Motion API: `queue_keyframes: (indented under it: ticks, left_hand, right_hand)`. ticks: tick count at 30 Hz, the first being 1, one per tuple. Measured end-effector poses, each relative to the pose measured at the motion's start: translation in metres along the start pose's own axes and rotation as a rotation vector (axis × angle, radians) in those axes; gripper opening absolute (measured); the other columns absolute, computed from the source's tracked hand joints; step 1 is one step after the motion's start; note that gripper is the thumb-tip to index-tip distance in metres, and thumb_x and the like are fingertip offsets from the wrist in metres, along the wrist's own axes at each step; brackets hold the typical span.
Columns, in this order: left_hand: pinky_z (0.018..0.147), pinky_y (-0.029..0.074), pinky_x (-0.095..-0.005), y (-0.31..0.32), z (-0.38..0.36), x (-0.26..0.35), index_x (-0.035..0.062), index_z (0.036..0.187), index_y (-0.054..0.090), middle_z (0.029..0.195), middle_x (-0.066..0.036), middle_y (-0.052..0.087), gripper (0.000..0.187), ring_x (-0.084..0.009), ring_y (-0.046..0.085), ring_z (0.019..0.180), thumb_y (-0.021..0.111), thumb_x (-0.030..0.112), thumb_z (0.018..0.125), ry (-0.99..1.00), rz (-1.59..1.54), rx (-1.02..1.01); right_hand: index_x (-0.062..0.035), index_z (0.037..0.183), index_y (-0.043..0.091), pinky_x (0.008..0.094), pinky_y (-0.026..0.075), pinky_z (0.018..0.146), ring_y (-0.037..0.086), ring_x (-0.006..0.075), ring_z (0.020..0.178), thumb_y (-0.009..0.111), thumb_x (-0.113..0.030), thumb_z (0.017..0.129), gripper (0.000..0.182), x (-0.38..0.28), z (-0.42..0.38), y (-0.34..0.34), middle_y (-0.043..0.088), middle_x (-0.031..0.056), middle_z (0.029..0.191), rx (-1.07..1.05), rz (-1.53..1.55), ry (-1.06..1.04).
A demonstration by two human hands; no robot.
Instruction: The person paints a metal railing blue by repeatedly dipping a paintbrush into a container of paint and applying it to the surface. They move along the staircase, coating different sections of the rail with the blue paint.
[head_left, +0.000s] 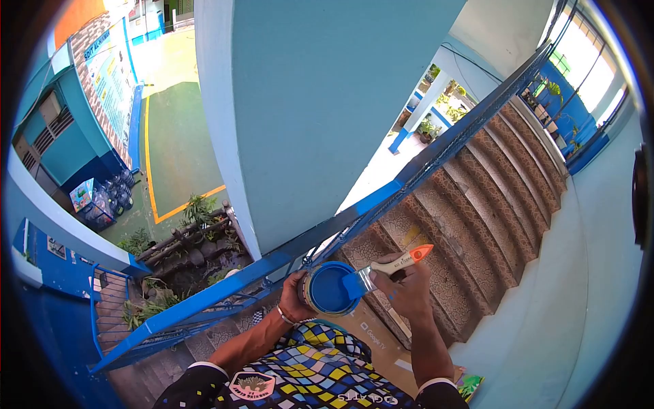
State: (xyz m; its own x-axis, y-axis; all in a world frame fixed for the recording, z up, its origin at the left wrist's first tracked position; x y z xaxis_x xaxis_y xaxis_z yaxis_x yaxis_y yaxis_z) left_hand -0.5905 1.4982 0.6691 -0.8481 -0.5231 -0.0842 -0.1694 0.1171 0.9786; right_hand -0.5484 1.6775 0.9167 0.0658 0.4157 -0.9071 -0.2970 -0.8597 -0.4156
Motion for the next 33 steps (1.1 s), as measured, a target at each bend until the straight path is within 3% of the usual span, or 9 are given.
queue_keyframes:
  ticks: [5, 7, 11, 14, 20, 23, 29, 33]
  left_hand:
    - [0.111, 0.046, -0.0657, 0.003, 0.001, -0.001, 0.0078, 0.140, 0.065, 0.145, -0.020, 0.064, 0.066, -0.0428, 0.062, 0.130, 0.060, 0.053, 0.092, -0.007, 0.035, -0.016]
    - [0.115, 0.042, -0.0652, 0.003, 0.000, 0.000, 0.0093, 0.142, 0.064, 0.146, -0.017, 0.064, 0.067, -0.0396, 0.062, 0.132, 0.059, 0.053, 0.092, -0.018, 0.064, -0.051]
    - [0.113, 0.044, -0.0654, 0.009, -0.003, 0.003, 0.0071, 0.141, 0.064, 0.145, -0.020, 0.064, 0.067, -0.0416, 0.062, 0.131, 0.060, 0.053, 0.092, 0.028, 0.066, -0.024]
    - [0.109, 0.049, -0.0654, 0.010, -0.005, 0.006, 0.0042, 0.139, 0.065, 0.143, -0.024, 0.064, 0.064, -0.0442, 0.063, 0.128, 0.060, 0.049, 0.093, 0.052, -0.003, -0.015]
    - [0.111, 0.047, -0.0652, 0.003, -0.007, 0.014, 0.0052, 0.140, 0.064, 0.144, -0.021, 0.064, 0.065, -0.0428, 0.062, 0.130, 0.061, 0.050, 0.092, 0.030, -0.015, -0.027]
    - [0.113, 0.044, -0.0644, 0.001, -0.010, 0.016, 0.0069, 0.138, 0.066, 0.142, -0.018, 0.066, 0.066, -0.0396, 0.063, 0.131, 0.063, 0.052, 0.090, 0.049, 0.025, -0.009]
    - [0.111, 0.046, -0.0649, -0.001, -0.020, 0.022, 0.0062, 0.138, 0.067, 0.142, -0.018, 0.067, 0.066, -0.0413, 0.064, 0.128, 0.063, 0.052, 0.090, 0.055, 0.007, -0.032]
    - [0.110, 0.048, -0.0639, -0.003, -0.035, 0.022, 0.0059, 0.136, 0.068, 0.139, -0.020, 0.068, 0.064, -0.0422, 0.065, 0.125, 0.063, 0.052, 0.092, 0.094, 0.002, -0.025]
  right_hand:
    - [0.0044, 0.105, 0.074, 0.0252, 0.058, 0.068, 0.071, 0.0095, 0.079, 0.081, -0.003, 0.086, 0.022, 0.015, -0.001, -0.016, 0.078, 0.0083, 0.092, 0.125, -0.022, -0.052]
    - [0.0045, 0.105, 0.074, 0.0252, 0.058, 0.069, 0.071, 0.0102, 0.078, 0.081, -0.002, 0.085, 0.022, 0.016, -0.001, -0.021, 0.078, 0.0093, 0.092, 0.167, 0.059, -0.019]
    - [0.0054, 0.103, 0.074, 0.0269, 0.058, 0.073, 0.071, 0.0120, 0.079, 0.082, -0.001, 0.085, 0.021, 0.016, 0.005, -0.024, 0.077, 0.0116, 0.094, 0.218, 0.370, 0.095]
    - [0.0067, 0.103, 0.075, 0.0267, 0.058, 0.075, 0.072, 0.0126, 0.082, 0.082, -0.001, 0.085, 0.021, 0.029, 0.008, -0.010, 0.077, 0.0132, 0.095, 0.052, 0.494, 0.162]
    - [0.0054, 0.105, 0.075, 0.0275, 0.058, 0.076, 0.073, 0.0129, 0.086, 0.083, -0.003, 0.085, 0.024, 0.012, 0.013, 0.006, 0.078, 0.0128, 0.096, 0.013, 0.111, 0.121]
    - [0.0046, 0.105, 0.076, 0.0270, 0.058, 0.077, 0.072, 0.0125, 0.087, 0.083, -0.003, 0.085, 0.023, 0.017, 0.021, -0.001, 0.078, 0.0123, 0.097, 0.066, 0.077, 0.016]
    - [0.0040, 0.116, 0.068, 0.0292, 0.059, 0.070, 0.071, 0.0136, 0.075, 0.081, -0.003, 0.088, 0.032, 0.049, 0.047, -0.021, 0.075, 0.0096, 0.097, 0.292, 0.634, 0.085]
    - [0.0031, 0.119, 0.068, 0.0280, 0.057, 0.076, 0.070, 0.0137, 0.086, 0.080, -0.006, 0.090, 0.032, 0.101, 0.088, 0.002, 0.074, 0.0101, 0.103, 0.227, 0.533, 0.115]
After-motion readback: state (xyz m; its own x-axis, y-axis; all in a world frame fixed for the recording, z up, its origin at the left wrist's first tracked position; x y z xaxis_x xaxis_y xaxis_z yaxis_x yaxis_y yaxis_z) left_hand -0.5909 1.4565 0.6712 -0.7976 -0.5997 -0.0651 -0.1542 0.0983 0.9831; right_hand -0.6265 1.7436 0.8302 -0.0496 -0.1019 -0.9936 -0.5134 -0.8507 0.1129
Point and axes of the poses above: each hand's wrist, its own z-axis towards the middle knuckle, its own y-axis out of the palm, x = y × z, the point moved 4 cm from there along z, towards the middle knuckle
